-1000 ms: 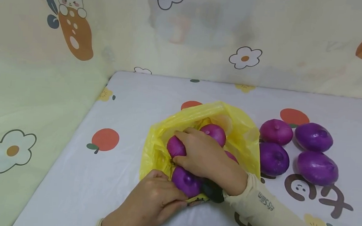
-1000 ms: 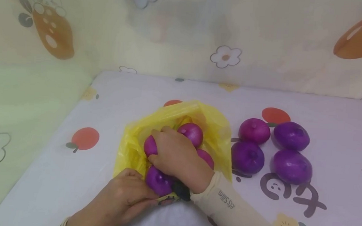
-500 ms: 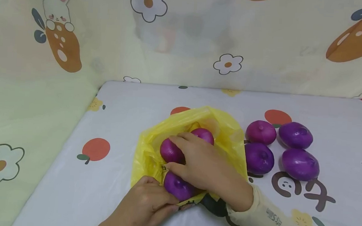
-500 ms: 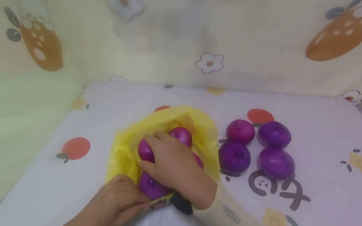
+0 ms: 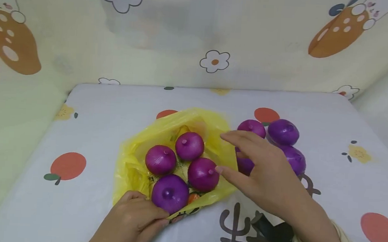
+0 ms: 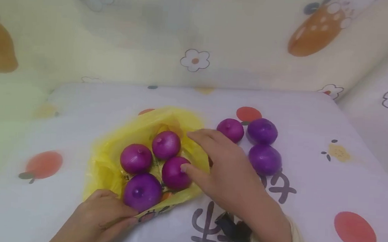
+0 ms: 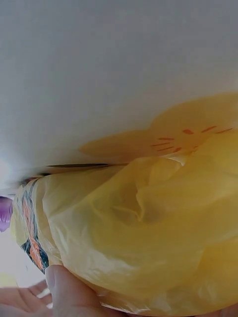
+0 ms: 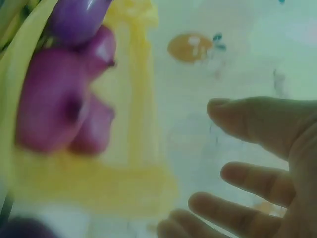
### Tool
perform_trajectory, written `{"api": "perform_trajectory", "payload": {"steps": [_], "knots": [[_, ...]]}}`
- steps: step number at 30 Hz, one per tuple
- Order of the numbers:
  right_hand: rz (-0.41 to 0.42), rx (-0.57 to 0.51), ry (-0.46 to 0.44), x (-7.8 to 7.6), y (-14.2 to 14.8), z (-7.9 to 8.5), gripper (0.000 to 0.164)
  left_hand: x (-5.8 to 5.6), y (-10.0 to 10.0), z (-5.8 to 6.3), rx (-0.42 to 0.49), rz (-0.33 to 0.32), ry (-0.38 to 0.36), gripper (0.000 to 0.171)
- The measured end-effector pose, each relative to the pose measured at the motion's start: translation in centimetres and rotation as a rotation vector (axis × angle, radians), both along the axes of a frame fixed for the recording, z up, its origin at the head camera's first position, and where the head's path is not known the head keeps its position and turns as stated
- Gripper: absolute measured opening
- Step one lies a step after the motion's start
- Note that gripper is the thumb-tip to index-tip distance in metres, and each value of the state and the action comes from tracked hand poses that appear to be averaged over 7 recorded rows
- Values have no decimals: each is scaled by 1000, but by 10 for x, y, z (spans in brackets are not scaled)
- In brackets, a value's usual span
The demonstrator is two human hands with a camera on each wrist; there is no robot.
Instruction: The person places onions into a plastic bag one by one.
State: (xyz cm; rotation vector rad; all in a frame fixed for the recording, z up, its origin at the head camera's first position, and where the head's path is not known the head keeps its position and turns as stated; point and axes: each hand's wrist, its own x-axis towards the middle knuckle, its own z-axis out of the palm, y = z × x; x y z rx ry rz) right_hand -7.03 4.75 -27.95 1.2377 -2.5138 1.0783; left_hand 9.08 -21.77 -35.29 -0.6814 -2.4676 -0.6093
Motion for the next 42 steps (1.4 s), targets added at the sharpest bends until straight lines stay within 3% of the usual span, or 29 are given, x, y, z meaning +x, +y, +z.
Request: {"api": "perform_trajectory", "payload": {"steps": [7, 15, 20, 28, 36, 42], "knots": [[-85, -3, 16, -21, 13, -23, 60, 11, -8, 2, 9, 54, 5, 35], [-148, 117, -154, -39, 20, -45, 62, 13, -8, 1, 26, 76, -19, 34], [-161, 192, -258, -42, 17, -53, 66, 17, -6, 1, 27, 111, -61, 35], [-177, 233, -244, -41, 16, -61, 70, 18, -2, 3, 31, 142, -135, 28], [-220, 245, -258, -42, 22, -62, 74, 10, -2, 1, 49, 72, -55, 32], [-248, 268, -274, -40, 28, -62, 75, 4, 0, -2, 68, 22, -35, 29]]}}
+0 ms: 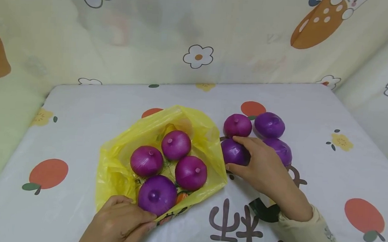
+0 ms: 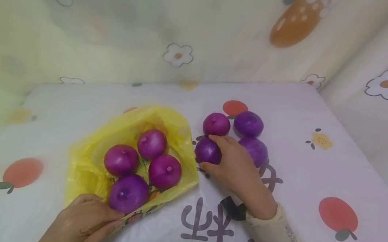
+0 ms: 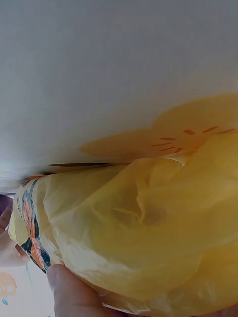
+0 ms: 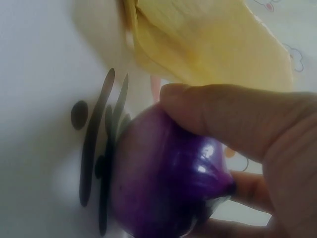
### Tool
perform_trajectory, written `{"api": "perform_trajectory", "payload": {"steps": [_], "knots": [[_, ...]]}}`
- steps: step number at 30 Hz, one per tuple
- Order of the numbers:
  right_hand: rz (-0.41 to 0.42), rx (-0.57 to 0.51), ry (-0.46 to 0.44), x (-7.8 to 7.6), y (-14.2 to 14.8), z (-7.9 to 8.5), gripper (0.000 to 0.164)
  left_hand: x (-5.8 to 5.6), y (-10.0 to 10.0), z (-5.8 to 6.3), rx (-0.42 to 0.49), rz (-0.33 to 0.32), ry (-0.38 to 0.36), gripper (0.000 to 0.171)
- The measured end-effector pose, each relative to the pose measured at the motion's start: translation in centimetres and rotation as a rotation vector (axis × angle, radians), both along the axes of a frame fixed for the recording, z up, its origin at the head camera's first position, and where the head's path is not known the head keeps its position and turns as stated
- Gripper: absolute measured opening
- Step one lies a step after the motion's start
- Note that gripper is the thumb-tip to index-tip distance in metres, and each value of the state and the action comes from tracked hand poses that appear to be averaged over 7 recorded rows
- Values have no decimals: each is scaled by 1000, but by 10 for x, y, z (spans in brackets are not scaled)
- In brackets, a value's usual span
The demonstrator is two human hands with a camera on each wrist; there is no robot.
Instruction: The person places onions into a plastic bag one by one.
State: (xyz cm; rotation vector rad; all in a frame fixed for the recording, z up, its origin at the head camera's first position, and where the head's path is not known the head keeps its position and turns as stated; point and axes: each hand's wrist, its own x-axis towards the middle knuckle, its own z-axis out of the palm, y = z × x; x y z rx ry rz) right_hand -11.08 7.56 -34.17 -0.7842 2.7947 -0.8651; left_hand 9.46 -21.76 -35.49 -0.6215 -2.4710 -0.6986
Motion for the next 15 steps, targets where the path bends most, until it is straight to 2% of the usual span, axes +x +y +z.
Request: {"api": "perform_trajectory", "payload": {"steps": [12, 15], "knots": [[-2, 1, 12, 0, 1, -2, 74, -1, 1, 1, 12, -12, 4, 27], [-1, -5, 22, 1, 1, -3, 74, 1, 2, 1, 10, 4, -17, 25]]}}
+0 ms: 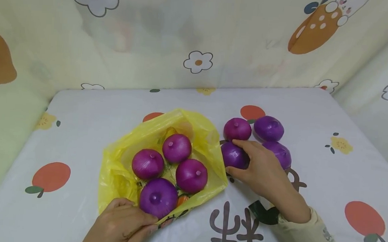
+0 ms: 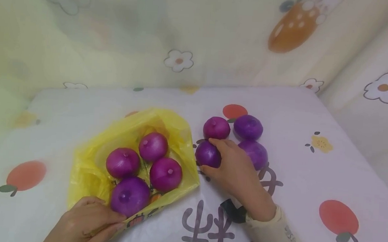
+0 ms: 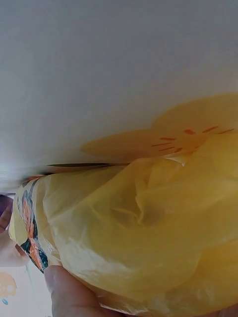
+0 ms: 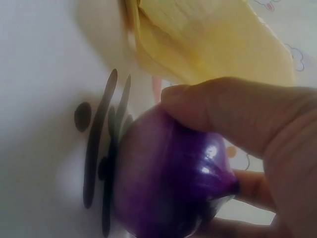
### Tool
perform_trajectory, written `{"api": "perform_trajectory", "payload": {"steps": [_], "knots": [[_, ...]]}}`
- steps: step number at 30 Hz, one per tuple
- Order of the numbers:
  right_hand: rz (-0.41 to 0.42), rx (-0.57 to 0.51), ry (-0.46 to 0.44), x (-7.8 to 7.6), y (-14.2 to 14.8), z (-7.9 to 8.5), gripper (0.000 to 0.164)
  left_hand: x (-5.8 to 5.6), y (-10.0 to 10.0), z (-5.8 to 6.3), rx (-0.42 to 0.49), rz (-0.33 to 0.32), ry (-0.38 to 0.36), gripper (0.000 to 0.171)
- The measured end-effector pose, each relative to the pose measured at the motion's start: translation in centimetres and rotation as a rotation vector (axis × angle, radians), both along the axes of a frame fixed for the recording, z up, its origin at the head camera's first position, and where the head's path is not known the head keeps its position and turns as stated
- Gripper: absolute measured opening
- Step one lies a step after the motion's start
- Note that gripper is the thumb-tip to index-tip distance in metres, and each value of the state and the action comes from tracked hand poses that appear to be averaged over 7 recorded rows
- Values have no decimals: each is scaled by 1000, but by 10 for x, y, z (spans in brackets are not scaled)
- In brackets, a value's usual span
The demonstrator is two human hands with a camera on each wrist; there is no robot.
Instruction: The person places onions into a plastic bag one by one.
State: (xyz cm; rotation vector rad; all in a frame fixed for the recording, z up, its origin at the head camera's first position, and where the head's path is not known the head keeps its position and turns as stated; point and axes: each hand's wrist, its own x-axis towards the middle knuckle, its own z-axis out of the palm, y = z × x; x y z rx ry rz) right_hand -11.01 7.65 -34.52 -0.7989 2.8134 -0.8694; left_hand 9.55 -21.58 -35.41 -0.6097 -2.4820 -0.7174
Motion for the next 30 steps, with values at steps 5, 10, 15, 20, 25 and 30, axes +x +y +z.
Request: {"api": "perform_trajectory", "payload": {"steps": [5, 10, 15, 20, 25, 30], "knots": [[19, -20, 26, 0, -4, -4, 72, 6, 1, 2, -18, 66, -97, 2], [26, -20, 46, 0, -6, -5, 72, 7, 0, 1, -22, 59, -59, 15], [24, -12, 42, 0, -7, -3, 72, 5, -3, -2, -12, 21, 12, 27], [20, -14, 35, 1, -7, -1, 72, 3, -4, -3, -4, -4, 17, 21], [18, -19, 42, 1, -3, -3, 73, 1, -4, -1, -24, -17, 11, 21], [9, -21, 44, 1, 0, -3, 74, -2, -3, 0, -40, -41, 32, 27]]}}
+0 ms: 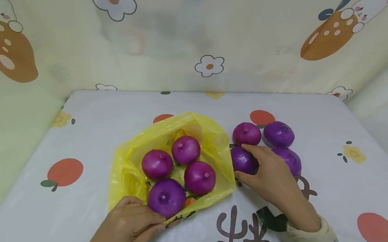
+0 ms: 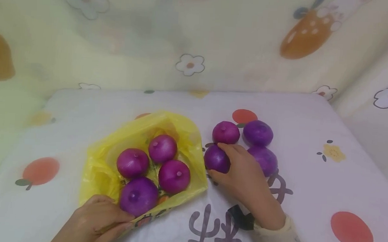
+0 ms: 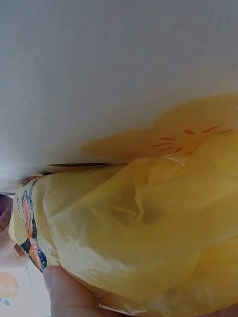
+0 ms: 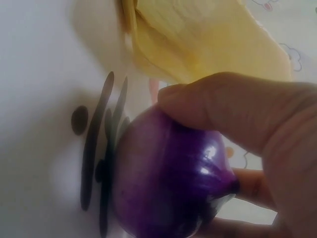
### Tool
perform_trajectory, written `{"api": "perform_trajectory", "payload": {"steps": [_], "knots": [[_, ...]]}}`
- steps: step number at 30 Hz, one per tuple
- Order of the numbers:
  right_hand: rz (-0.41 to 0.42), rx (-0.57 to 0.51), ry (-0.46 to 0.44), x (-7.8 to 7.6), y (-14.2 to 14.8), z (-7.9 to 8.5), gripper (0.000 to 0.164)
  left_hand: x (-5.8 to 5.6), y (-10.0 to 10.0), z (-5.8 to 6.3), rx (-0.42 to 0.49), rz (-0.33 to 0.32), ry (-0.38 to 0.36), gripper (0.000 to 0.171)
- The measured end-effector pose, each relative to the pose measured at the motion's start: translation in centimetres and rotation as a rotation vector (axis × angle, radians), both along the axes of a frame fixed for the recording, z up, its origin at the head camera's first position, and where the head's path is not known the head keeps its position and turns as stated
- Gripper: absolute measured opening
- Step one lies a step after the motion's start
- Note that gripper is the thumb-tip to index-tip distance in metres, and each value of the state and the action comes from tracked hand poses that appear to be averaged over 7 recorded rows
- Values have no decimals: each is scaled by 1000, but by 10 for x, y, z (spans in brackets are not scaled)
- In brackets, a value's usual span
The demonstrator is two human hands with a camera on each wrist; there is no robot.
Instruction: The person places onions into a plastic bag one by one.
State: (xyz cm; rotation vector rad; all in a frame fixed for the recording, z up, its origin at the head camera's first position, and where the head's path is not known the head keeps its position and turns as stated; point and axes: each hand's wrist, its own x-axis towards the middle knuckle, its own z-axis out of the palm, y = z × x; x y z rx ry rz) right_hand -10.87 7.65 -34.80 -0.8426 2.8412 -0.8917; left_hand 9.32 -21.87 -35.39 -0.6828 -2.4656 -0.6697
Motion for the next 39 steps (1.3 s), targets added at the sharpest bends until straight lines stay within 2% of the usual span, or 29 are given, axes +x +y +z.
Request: {"api": "perform_trajectory", "payload": {"steps": [6, 9, 22, 27, 35, 39], "knots": [[-9, 1, 6, 0, 1, 2, 75, -2, 0, -2, 3, -26, 45, 28], [-18, 0, 14, 1, 3, 4, 75, -3, 1, -1, -6, -18, 47, 29], [-41, -7, 56, 3, 2, 6, 76, 0, 0, 4, -21, 19, -15, 31], [-50, -12, 63, 3, 3, 7, 80, -1, 0, 3, -26, 4, 0, 29], [-52, -108, 199, 5, 6, 10, 78, -1, -1, 2, -35, -10, 0, 6], [-54, -125, 236, 7, 5, 15, 75, -1, -1, 4, -38, -7, -10, 3]]}}
